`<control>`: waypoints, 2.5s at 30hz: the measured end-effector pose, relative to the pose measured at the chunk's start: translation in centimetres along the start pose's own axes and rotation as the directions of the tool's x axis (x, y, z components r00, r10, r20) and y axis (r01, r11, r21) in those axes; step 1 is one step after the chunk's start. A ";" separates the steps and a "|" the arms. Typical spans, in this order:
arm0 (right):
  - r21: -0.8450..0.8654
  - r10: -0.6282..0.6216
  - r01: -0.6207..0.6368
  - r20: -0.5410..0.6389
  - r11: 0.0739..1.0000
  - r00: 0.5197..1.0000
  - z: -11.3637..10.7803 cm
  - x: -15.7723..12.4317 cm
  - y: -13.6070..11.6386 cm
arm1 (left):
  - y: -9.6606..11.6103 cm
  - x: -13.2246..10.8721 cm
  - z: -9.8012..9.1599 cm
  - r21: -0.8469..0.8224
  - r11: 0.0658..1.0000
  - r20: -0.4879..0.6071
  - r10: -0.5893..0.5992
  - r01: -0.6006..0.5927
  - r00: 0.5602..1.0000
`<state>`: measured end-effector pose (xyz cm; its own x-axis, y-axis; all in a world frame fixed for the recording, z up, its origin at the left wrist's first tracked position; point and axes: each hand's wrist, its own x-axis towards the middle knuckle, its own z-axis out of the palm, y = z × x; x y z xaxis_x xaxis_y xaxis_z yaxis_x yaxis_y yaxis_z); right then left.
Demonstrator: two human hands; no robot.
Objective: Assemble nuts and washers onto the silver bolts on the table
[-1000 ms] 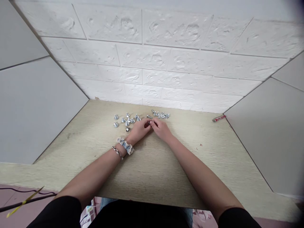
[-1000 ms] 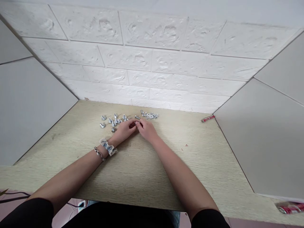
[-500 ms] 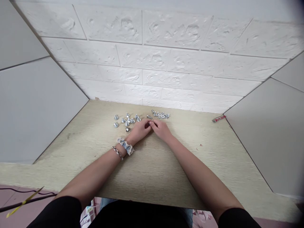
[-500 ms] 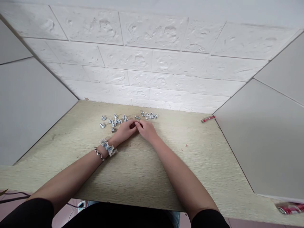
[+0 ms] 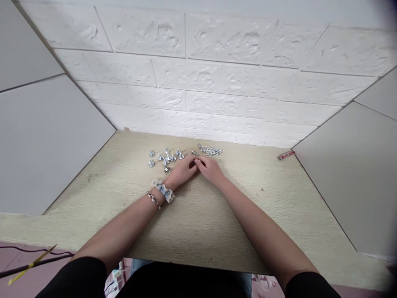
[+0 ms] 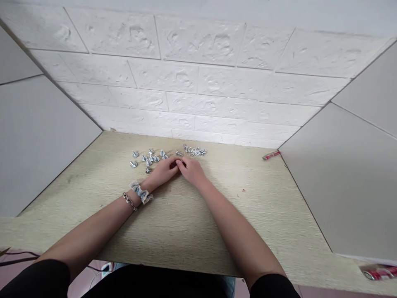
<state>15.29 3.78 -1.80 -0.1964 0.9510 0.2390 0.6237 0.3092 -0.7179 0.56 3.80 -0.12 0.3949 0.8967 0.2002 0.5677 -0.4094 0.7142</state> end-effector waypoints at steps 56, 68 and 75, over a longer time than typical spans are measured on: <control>0.146 0.002 0.006 -0.052 0.989 0.999 -0.1 -0.3 -0.2 | 0.3 -0.1 -0.2 -0.039 0.997 -0.069 -0.064 0.061 0.996; 0.097 -0.036 0.040 -0.045 0.994 0.998 0.0 0.0 0.3 | 0.0 -0.1 0.1 0.036 0.999 -0.045 -0.035 0.036 0.998; 0.093 -0.002 0.011 -0.095 0.996 0.996 -0.1 -0.3 0.0 | 0.2 -0.1 0.0 0.014 0.998 -0.043 -0.056 0.057 0.998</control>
<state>15.48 3.55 -1.79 -0.1252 0.9453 0.3012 0.5483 0.3189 -0.7731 0.62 3.65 0.02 0.3313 0.9246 0.1883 0.5992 -0.3603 0.7149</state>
